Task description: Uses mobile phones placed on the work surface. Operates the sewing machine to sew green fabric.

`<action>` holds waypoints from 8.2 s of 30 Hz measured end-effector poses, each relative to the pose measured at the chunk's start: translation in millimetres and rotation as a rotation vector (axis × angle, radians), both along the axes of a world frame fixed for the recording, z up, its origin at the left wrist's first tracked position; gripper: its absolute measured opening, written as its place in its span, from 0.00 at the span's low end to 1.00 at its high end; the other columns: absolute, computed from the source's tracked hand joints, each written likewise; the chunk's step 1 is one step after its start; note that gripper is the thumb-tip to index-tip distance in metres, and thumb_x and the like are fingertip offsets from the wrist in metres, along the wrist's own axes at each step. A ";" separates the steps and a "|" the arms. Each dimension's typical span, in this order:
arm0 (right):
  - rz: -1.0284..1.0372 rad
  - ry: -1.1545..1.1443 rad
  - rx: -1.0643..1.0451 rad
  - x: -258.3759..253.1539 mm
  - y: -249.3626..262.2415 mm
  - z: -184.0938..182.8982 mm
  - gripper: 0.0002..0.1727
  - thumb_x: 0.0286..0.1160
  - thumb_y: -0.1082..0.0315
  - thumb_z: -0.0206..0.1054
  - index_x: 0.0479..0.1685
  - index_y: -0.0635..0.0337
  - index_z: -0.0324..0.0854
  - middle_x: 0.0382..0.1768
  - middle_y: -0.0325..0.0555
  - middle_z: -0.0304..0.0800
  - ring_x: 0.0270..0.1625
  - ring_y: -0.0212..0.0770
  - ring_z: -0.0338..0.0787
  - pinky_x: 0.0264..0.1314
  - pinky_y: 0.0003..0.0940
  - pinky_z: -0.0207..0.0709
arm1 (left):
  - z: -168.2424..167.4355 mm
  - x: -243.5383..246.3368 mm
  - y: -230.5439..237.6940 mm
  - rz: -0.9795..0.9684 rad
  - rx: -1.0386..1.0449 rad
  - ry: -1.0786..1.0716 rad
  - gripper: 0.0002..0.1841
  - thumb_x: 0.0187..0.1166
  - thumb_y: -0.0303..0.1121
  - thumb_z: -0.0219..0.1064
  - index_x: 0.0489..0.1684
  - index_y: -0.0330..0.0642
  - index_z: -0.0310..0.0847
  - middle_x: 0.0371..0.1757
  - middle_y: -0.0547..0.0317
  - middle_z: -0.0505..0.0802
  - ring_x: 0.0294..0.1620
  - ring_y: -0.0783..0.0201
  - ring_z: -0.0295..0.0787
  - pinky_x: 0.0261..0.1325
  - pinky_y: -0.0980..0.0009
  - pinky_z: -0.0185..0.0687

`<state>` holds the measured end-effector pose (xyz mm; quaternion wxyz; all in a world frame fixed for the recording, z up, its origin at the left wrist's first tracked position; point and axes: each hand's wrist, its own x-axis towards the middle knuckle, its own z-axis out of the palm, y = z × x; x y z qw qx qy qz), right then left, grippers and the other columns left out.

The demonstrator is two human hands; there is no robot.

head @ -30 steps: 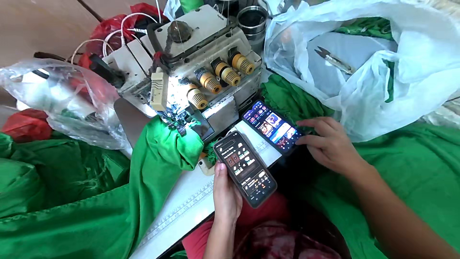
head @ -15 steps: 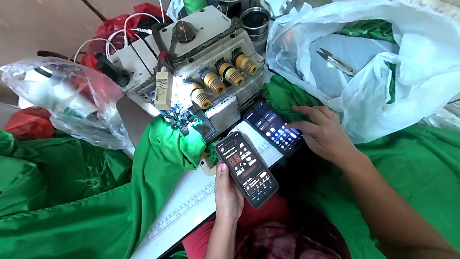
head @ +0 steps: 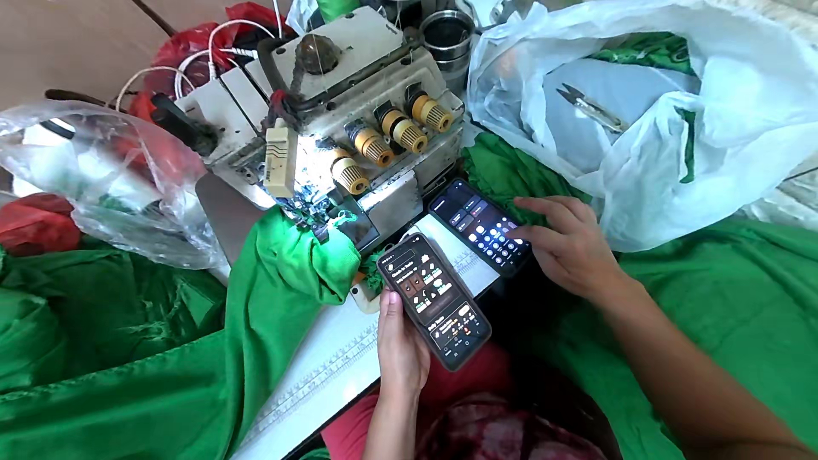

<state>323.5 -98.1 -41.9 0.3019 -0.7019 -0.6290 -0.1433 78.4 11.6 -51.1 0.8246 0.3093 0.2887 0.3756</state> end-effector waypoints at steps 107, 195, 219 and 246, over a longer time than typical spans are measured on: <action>0.214 1.115 -0.261 -114.4 7.1 -4.5 0.31 0.72 0.71 0.60 0.78 0.70 0.63 0.52 0.43 0.90 0.50 0.24 0.91 0.50 0.20 0.86 | -8.0 -9.5 0.7 -0.056 0.039 -0.135 0.21 0.92 0.41 0.45 0.78 0.41 0.56 0.58 0.52 0.91 0.59 0.60 0.92 0.65 0.60 0.89; -0.152 0.176 -0.057 -25.1 -12.8 0.7 0.19 0.84 0.62 0.54 0.57 0.57 0.90 0.69 0.60 0.84 0.69 0.65 0.82 0.66 0.65 0.74 | -7.1 -12.4 2.0 -0.001 -0.066 -0.169 0.23 0.91 0.40 0.48 0.78 0.37 0.55 0.59 0.46 0.91 0.59 0.55 0.93 0.62 0.56 0.91; -0.143 0.167 0.005 -19.1 -30.6 -0.4 0.17 0.77 0.71 0.53 0.43 0.58 0.92 0.59 0.58 0.90 0.63 0.59 0.85 0.63 0.54 0.76 | -5.1 -12.5 1.2 -0.012 -0.067 -0.163 0.20 0.92 0.39 0.45 0.75 0.37 0.59 0.58 0.46 0.91 0.59 0.55 0.93 0.63 0.56 0.90; -0.246 0.453 -0.122 -9.8 -21.2 75.7 0.60 0.54 0.48 0.79 0.92 0.57 0.51 0.68 0.60 0.84 0.59 0.57 0.89 0.55 0.64 0.83 | 42.0 13.0 -17.6 -0.333 0.689 0.048 0.43 0.88 0.50 0.58 0.90 0.25 0.40 0.88 0.41 0.67 0.88 0.62 0.65 0.88 0.63 0.64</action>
